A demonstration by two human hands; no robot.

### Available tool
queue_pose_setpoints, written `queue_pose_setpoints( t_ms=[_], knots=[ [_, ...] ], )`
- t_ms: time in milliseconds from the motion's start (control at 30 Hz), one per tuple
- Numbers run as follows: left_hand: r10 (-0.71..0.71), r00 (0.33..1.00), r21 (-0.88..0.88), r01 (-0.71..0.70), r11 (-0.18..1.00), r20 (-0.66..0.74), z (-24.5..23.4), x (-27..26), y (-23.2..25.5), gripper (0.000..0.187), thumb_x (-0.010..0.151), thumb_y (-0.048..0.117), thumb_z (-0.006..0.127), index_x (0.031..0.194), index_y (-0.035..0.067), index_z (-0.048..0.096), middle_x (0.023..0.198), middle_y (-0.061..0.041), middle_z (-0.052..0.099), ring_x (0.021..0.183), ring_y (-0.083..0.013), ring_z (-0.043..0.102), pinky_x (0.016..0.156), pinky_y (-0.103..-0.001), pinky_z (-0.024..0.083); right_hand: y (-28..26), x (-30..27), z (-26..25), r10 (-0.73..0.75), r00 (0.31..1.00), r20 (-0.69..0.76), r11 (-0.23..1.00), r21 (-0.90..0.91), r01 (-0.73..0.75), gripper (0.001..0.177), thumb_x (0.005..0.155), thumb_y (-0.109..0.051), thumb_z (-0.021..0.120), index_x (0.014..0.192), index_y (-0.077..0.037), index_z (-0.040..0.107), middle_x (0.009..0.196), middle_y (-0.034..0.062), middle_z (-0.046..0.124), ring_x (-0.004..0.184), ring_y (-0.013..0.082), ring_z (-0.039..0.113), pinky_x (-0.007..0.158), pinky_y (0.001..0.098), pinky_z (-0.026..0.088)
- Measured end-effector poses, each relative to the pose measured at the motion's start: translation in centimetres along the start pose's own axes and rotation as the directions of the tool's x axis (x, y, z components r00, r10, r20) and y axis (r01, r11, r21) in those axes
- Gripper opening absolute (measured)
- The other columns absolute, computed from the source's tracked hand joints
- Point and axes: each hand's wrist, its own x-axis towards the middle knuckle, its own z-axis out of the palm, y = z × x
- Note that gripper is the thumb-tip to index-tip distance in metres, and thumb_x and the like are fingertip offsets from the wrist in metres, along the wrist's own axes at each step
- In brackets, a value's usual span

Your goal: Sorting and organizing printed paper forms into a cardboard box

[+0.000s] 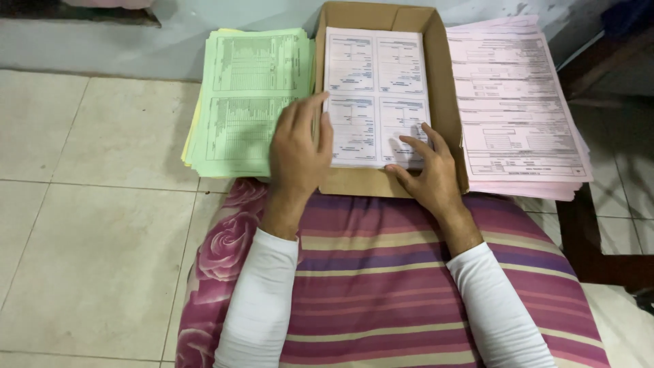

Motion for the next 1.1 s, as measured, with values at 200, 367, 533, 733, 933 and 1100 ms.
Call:
queue_pose_setpoints(
  t_ms=[200, 367, 533, 733, 933, 1100],
  knots=[
    [-0.627, 0.657, 0.525, 0.388, 0.757, 0.419, -1.3, -3.2, -7.5, 0.088, 0.1, 0.044, 0.063, 0.16, -0.006, 0.023, 0.161, -0.039, 0.018, 0.151, -0.0552, 0.021, 0.119, -0.066, 0.028, -0.5, 0.1, -0.4, 0.083, 0.994, 0.069, 0.996, -0.015, -0.083, 0.062, 0.075, -0.041, 0.093, 0.13, -0.02, 0.072, 0.148, 0.0277, 0.051, 0.133, 0.0549, 0.05, 0.111, 0.0574, 0.044],
    [-0.754, 0.463, 0.57, 0.494, 0.656, 0.466, -0.1, -3.9, -9.0, 0.123, 0.088, 0.067, 0.069, 0.164, 0.0, -0.001, 0.167, -0.032, -0.01, 0.155, -0.0517, -0.008, 0.126, -0.063, 0.002, -2.1, -0.1, -0.8, 0.071, 0.997, 0.029, 0.997, -0.017, -0.07, 0.056, 0.079, -0.036, 0.091, 0.129, -0.019, 0.073, 0.149, 0.0255, 0.051, 0.136, 0.0535, 0.047, 0.113, 0.0565, 0.043],
    [-0.83, 0.338, 0.666, 0.494, 0.558, 0.444, 1.2, -4.5, -9.5, 0.119, 0.092, 0.069, 0.06, 0.165, 0.006, -0.011, 0.169, -0.025, -0.019, 0.156, -0.0469, -0.01, 0.128, -0.059, 0.005, -1.6, -0.5, -0.7, 0.015, 1.0, 0.008, 1.0, -0.021, -0.015, 0.049, 0.085, -0.033, 0.087, 0.13, -0.019, 0.073, 0.148, 0.0234, 0.052, 0.137, 0.0512, 0.048, 0.113, 0.0559, 0.043],
    [-0.823, 0.39, 0.666, 0.488, 0.565, 0.413, 2.3, -5.4, -11.7, 0.099, 0.101, 0.056, 0.056, 0.166, 0.007, 0.001, 0.17, -0.026, -0.008, 0.157, -0.0482, -0.004, 0.124, -0.067, 0.013, -1.9, -1.1, -0.9, -0.007, 1.0, 0.012, 1.0, -0.026, 0.007, 0.046, 0.087, -0.031, 0.084, 0.13, -0.019, 0.073, 0.147, 0.0223, 0.054, 0.137, 0.0489, 0.049, 0.114, 0.0548, 0.042],
    [-0.738, 0.622, 0.467, 0.588, 0.66, 0.261, 1.3, -5.3, -14.7, 0.046, 0.095, 0.003, 0.059, 0.141, 0.011, 0.06, 0.125, -0.019, 0.065, 0.111, -0.043, 0.07, 0.086, -0.06, 0.059, -1.7, -1.4, -0.9, -0.037, 0.999, 0.014, 0.999, -0.029, 0.037, 0.045, 0.089, -0.029, 0.081, 0.131, -0.02, 0.071, 0.146, 0.0206, 0.054, 0.136, 0.0455, 0.051, 0.112, 0.055, 0.043],
    [-0.395, 0.91, 0.448, 0.406, 0.796, -0.124, -2.8, -1.7, -10.1, 0.02, 0.094, -0.001, 0.066, 0.111, 0.004, 0.074, 0.086, -0.018, 0.075, 0.077, -0.0358, 0.077, 0.063, -0.046, 0.063, -1.8, -1.4, -0.8, -0.06, 0.998, -0.029, 0.998, -0.032, 0.059, 0.043, 0.089, -0.027, 0.082, 0.131, -0.019, 0.072, 0.145, 0.0199, 0.056, 0.134, 0.0452, 0.053, 0.112, 0.0547, 0.043]
  ],
)
